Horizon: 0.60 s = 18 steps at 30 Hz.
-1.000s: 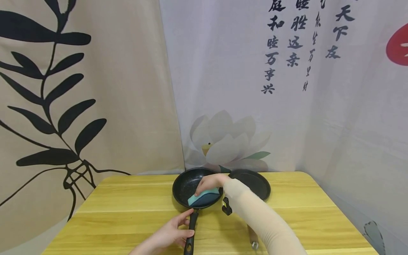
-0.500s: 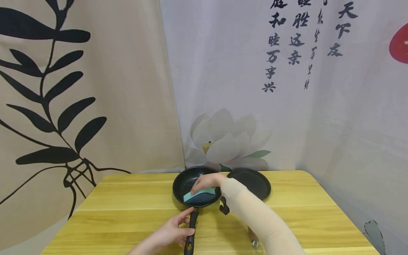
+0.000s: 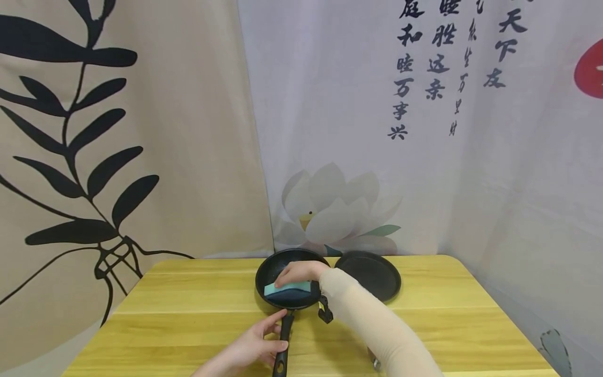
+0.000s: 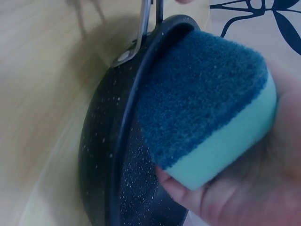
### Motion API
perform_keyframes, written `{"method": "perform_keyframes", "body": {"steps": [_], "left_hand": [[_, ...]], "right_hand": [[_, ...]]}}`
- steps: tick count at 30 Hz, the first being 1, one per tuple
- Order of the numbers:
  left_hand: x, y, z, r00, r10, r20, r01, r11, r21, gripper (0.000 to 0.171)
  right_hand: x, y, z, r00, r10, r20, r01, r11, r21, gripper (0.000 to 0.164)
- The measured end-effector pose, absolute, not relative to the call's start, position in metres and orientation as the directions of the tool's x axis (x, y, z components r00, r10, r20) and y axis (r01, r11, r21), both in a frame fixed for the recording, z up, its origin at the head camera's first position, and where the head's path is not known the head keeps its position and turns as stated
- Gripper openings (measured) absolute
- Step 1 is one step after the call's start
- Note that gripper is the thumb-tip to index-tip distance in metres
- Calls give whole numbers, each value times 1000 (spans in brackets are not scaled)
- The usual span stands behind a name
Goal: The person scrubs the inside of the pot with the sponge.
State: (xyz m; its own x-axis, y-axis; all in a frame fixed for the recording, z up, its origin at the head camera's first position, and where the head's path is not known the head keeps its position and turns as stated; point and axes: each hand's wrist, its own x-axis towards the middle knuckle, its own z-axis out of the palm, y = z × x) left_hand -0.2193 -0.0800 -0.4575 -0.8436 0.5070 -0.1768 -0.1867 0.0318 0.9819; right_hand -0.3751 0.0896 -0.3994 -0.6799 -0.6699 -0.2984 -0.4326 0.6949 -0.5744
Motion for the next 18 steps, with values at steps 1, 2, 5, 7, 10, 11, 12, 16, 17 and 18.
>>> {"method": "perform_keyframes", "body": {"steps": [1, 2, 5, 7, 10, 11, 12, 16, 17, 18], "left_hand": [[-219, -80, -458, -844, 507, -176, -187, 29, 982, 74], [-219, -80, -458, -843, 508, -175, -187, 28, 982, 74], [-219, -80, -458, -841, 511, -179, -191, 30, 981, 74], [-219, -80, -457, -838, 513, -187, -197, 35, 980, 73], [-220, -80, -457, -835, 515, -193, -204, 37, 978, 73], [-220, -80, -457, -835, 516, -193, -205, 34, 978, 73], [-220, -80, -457, -835, 517, -191, -205, 31, 978, 73], [-220, -80, -458, -840, 510, -184, -196, 30, 980, 74], [-220, -80, -458, -841, 508, -185, -196, 31, 980, 74], [-220, -80, -457, -843, 505, -186, -195, 36, 980, 74]], "right_hand": [[-375, 89, -400, -684, -669, -292, -438, 696, -569, 36], [-375, 88, -400, -689, -667, -285, -441, 697, -565, 37], [-373, 86, -400, -700, -662, -270, -431, 692, -579, 36], [-372, 85, -400, -706, -656, -268, -420, 692, -587, 36], [-370, 84, -398, -715, -639, -284, -402, 708, -581, 36], [-370, 84, -398, -717, -631, -296, -389, 715, -581, 35], [-370, 84, -397, -716, -625, -310, -374, 719, -586, 35], [-371, 85, -394, -702, -619, -352, -320, 716, -620, 36], [-371, 86, -394, -696, -625, -355, -315, 709, -631, 37], [-371, 86, -394, -687, -634, -355, -319, 703, -636, 37]]}}
